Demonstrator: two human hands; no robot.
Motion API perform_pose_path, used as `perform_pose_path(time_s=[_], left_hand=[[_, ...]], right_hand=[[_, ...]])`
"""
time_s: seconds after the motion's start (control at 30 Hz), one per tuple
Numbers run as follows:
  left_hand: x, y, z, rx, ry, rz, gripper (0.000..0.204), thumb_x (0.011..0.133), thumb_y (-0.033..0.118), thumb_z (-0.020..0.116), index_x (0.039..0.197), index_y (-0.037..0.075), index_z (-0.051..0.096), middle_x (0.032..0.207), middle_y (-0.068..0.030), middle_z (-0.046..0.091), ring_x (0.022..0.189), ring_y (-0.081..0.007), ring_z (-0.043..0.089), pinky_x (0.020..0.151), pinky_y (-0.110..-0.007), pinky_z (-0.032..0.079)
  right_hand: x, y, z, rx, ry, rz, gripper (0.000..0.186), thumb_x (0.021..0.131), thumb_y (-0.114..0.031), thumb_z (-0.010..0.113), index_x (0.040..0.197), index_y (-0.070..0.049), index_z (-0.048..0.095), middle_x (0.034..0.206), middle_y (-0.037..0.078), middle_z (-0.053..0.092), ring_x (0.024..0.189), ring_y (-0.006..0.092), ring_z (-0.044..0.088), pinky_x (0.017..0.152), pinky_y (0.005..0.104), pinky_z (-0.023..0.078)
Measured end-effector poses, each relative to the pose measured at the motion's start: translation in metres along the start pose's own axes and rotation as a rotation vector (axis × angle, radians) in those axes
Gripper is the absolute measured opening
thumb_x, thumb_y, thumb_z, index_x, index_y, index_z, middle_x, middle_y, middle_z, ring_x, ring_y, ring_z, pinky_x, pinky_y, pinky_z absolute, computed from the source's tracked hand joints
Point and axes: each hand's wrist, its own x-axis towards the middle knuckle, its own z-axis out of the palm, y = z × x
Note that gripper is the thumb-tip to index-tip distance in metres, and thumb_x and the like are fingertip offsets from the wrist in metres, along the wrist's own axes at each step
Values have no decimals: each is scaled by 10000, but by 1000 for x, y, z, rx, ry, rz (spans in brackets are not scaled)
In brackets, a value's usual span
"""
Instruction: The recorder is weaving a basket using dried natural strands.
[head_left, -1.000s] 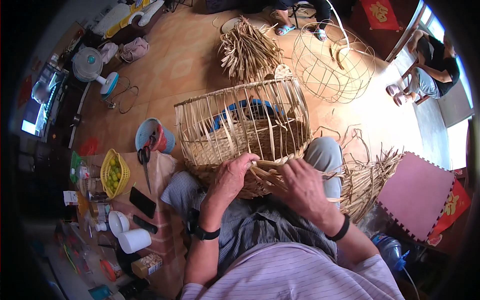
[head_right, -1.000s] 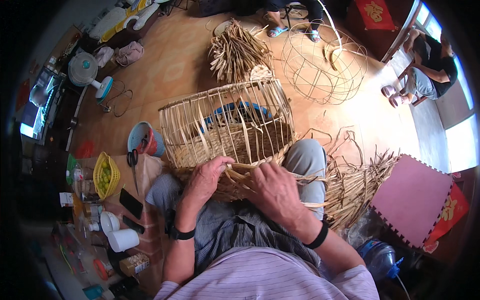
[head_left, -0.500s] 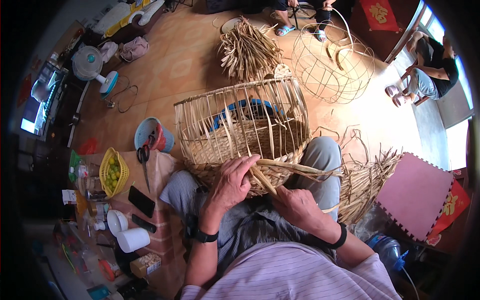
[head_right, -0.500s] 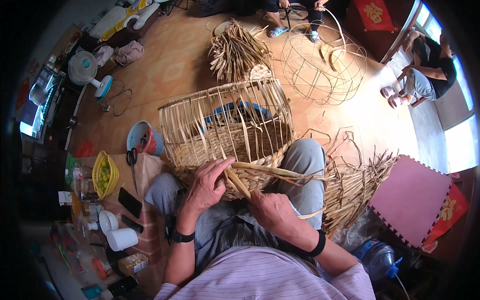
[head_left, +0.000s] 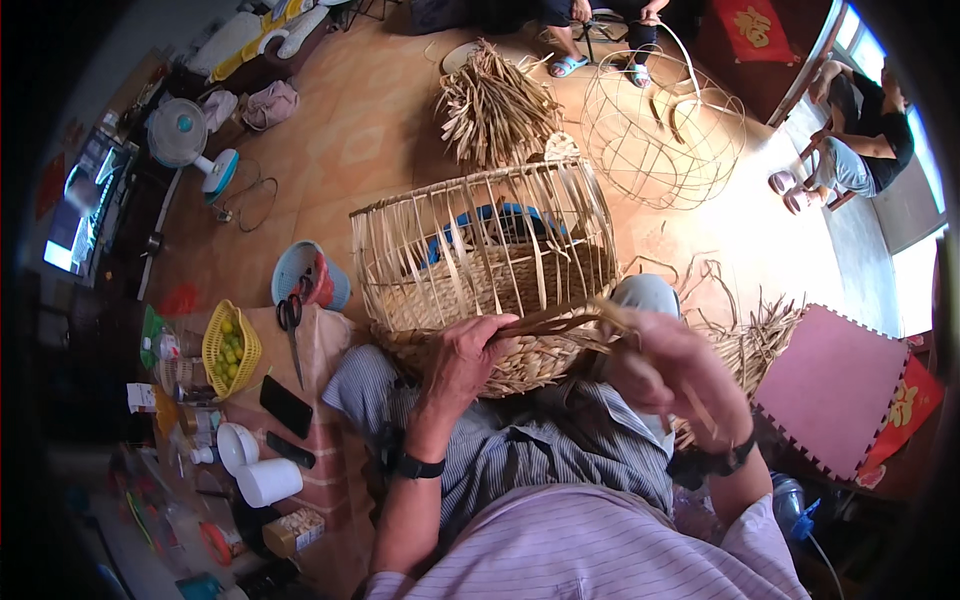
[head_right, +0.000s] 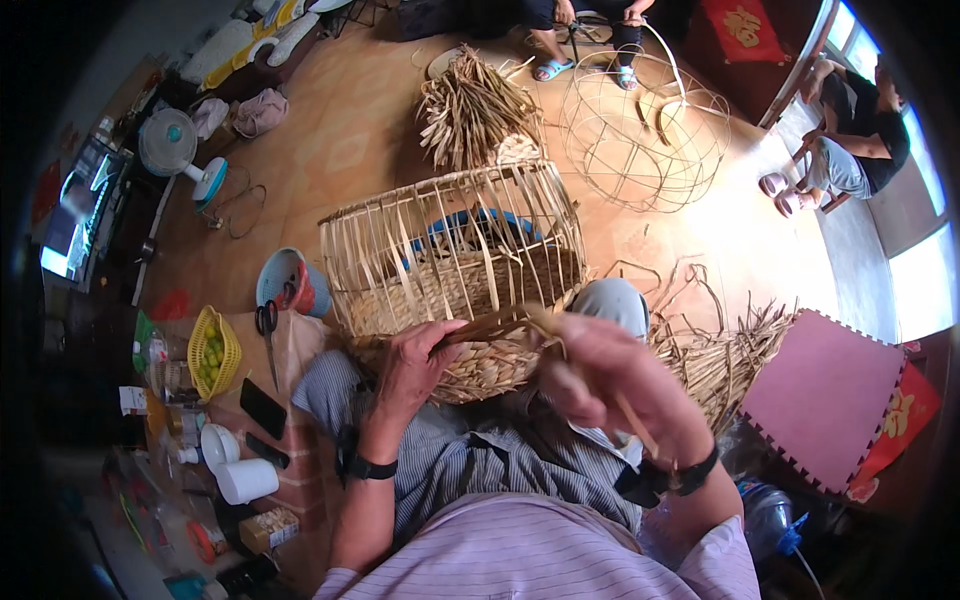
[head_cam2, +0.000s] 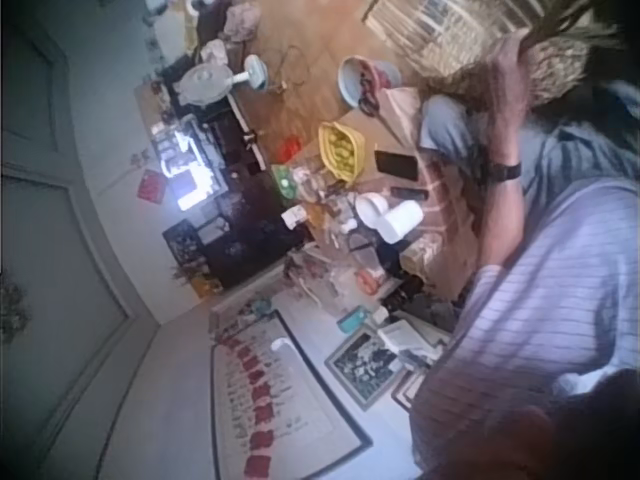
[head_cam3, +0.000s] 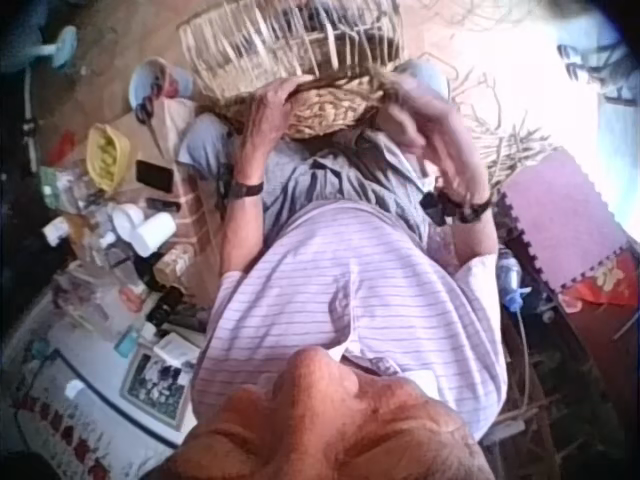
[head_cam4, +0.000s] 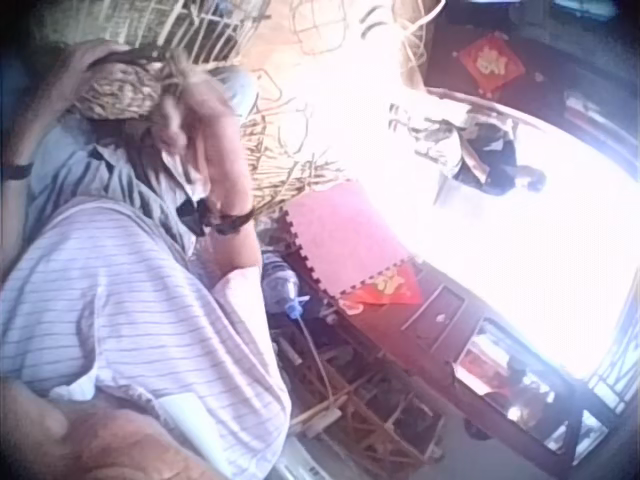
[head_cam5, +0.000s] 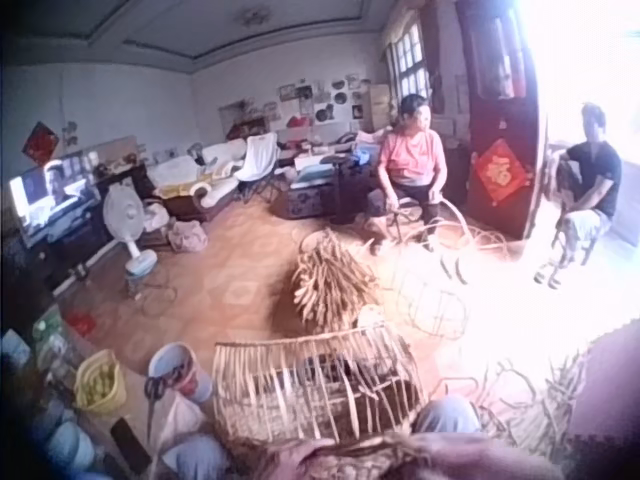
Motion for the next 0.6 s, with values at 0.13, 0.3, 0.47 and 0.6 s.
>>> perform_pose_path(time_s=[0.13,0.3,0.47,0.6], left_hand=[[1,-1,3,56,10,-28,250,909,169,735,1127,57,683,887,-147,719,833,-327,710,732,-416,554],[2,-2,5,107,34,-43,206,968,207,674,1093,43,679,843,-171,695,797,-341,693,713,-438,537],[2,-2,6,79,6,-67,238,989,212,643,1099,2,667,877,-205,695,838,-385,688,755,-459,529],[1,1,7,133,30,-46,231,997,207,621,1124,20,666,896,-194,701,844,-375,688,785,-463,527]], right_hand=[[-34,-46,-32,70,-52,-670,384,1105,-381,404,1277,-68,544,802,48,575,526,128,463,457,257,412],[-28,-13,-57,-203,-137,-652,196,1008,-57,549,1198,-41,590,949,68,647,806,152,654,670,294,545],[24,54,-13,-650,166,77,324,1038,-158,611,1297,31,559,1014,152,704,736,159,710,589,253,560],[60,73,-7,-834,314,-141,383,1016,-231,659,1273,38,566,955,135,713,675,145,697,514,251,532]])
